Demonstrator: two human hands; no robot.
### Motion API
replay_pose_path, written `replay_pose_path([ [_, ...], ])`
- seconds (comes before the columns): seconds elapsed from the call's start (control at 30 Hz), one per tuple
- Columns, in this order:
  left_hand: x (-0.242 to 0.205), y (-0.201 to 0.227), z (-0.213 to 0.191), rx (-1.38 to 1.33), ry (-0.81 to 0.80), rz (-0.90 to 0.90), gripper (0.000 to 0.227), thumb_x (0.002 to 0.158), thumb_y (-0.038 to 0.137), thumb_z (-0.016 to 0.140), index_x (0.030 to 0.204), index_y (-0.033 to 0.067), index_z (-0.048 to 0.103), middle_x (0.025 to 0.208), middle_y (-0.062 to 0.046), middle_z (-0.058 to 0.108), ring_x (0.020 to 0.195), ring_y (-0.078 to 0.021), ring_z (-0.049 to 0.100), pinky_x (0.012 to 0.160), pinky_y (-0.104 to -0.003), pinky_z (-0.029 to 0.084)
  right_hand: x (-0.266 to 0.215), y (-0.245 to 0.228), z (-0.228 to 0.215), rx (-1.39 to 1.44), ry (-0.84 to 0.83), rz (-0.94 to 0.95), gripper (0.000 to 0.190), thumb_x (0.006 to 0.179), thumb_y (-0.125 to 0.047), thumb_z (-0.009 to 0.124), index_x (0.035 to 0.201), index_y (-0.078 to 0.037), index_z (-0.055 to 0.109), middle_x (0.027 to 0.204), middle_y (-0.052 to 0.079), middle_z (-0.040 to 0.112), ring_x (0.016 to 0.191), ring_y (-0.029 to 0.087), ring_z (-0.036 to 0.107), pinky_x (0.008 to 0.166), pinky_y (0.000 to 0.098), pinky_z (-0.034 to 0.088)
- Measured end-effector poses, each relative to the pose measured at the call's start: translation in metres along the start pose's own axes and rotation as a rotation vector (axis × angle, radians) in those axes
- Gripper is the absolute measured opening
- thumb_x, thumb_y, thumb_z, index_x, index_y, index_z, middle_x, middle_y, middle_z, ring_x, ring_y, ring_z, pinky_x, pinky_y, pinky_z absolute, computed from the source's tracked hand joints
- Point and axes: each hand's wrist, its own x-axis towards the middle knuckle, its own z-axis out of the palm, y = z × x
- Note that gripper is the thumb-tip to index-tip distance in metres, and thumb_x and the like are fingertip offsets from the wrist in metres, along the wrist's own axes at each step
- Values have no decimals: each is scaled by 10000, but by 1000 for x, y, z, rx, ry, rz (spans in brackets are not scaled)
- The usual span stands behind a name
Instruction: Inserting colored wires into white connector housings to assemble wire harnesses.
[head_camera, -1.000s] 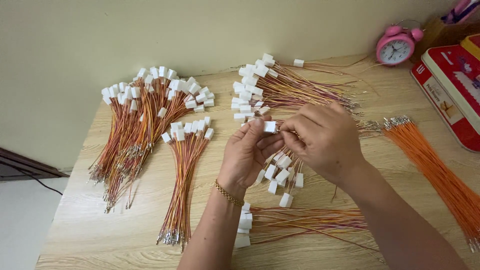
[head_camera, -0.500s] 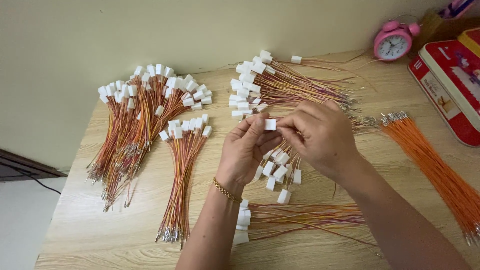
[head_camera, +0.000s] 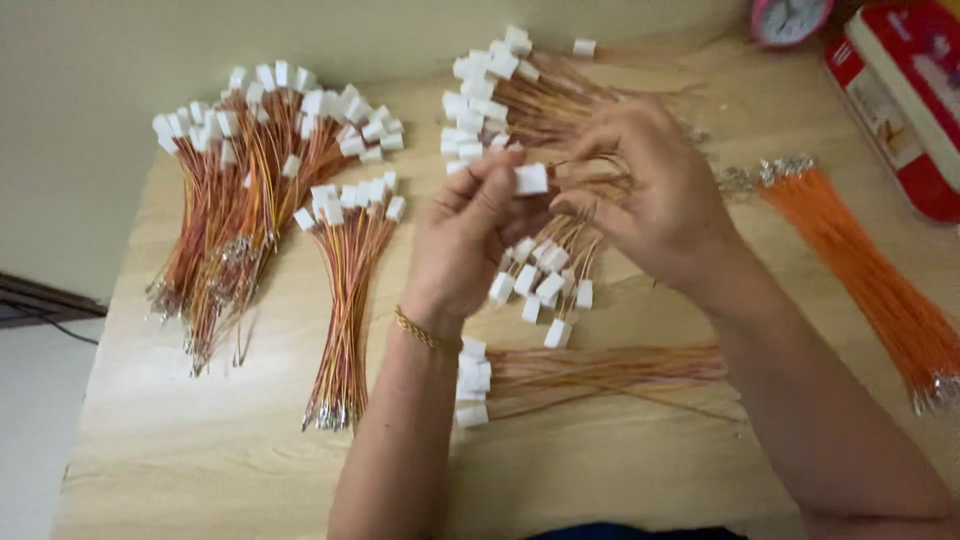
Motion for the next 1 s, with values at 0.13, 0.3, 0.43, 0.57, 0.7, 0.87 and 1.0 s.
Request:
replay_pose_path([
  [0.13, -14, 28, -5, 103, 22, 4, 162, 978, 102, 686, 1113, 21, 723, 966, -147, 765, 874, -231, 764, 837, -316, 666, -7, 3, -19, 198, -290, 357, 427, 939, -63, 708, 1289, -42, 463, 790, 67, 627, 586, 154, 558, 479, 273, 413],
  [0.3, -54, 53, -25, 589, 2, 61, 236, 992, -1, 618, 1224, 24, 652, 1129, -117, 689, 1007, -169, 666, 923, -282, 608, -45, 24, -62, -1, -362, 254, 107, 975, -132, 667, 1029, -77, 742, 733, 27, 672, 517, 109, 496, 445, 231, 381],
  [0.43, -90, 40, -23, 1155, 36, -197, 300, 904, 118, 696, 1202, 86, 710, 1123, -57, 785, 912, -119, 722, 789, -223, 624, -92, 33, -47, -33, -485, 754, 207, 959, -247, 649, 1042, -155, 815, 853, 63, 796, 510, 171, 516, 469, 310, 474],
  [0.57, -103, 21, -36, 1390, 48, -359, 274, 853, 245, 736, 1089, 128, 812, 1016, 21, 777, 847, -113, 696, 722, -250, 558, -128, 51, -23, -60, -683, 542, 251, 900, -371, 670, 1029, -217, 821, 1022, -80, 762, 894, 119, 677, 822, 312, 535],
  [0.7, -77, 17, -19, 1640, 118, -492, 237, 840, 296, 767, 1010, 141, 823, 976, -26, 827, 837, -140, 769, 719, -264, 641, -108, 42, -39, -118, -612, 857, 390, 955, -522, 554, 1062, -235, 796, 996, -35, 741, 831, 98, 638, 791, 287, 559],
  [0.87, -47, -30, -72, 1871, 131, -329, 363, 872, 429, 745, 1120, 165, 744, 940, -44, 797, 849, -217, 744, 741, -356, 582, -123, 119, -91, -431, -145, 751, 156, 976, -288, 713, 1033, -157, 776, 887, 53, 701, 807, 209, 633, 733, 336, 508],
  [1.0, -35, -39, -83, 1866, 116, -466, 410, 862, 553, 710, 1148, 259, 712, 1039, 28, 797, 1055, -232, 745, 899, -426, 582, -160, 215, -99, -898, -84, 783, 251, 997, -445, 680, 1063, -230, 792, 892, 57, 717, 896, 248, 728, 803, 382, 569],
])
